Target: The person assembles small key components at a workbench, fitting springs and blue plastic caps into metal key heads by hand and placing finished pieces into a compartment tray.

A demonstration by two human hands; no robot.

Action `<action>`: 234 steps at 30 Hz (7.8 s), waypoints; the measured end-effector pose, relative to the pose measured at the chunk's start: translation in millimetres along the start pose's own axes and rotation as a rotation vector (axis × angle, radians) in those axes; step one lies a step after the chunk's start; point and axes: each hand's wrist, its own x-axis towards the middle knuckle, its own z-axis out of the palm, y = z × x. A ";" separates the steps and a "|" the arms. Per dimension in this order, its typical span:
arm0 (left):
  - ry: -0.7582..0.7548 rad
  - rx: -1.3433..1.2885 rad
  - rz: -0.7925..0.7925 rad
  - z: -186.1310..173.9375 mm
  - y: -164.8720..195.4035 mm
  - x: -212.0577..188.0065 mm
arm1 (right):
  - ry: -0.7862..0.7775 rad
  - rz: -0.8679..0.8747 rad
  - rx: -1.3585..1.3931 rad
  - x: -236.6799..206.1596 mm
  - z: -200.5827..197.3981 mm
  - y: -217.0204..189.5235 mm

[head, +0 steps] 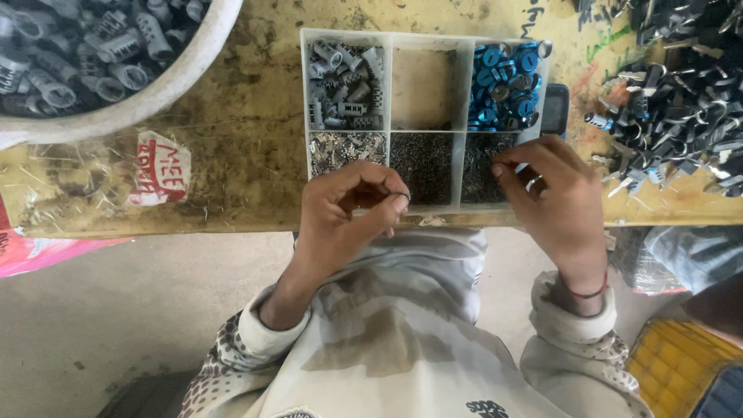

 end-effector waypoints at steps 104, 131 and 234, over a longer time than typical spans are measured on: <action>0.131 -0.050 -0.074 37.9 6.4 -25.9 | 0.136 -0.427 0.144 -18.0 26.6 -44.3; -0.131 0.160 0.179 20.7 -0.4 -14.0 | 0.181 -0.215 -0.261 58.0 3.4 15.1; 0.140 1.291 0.056 0.2 43.5 -6.9 | 0.332 0.026 0.219 3.8 -69.0 5.1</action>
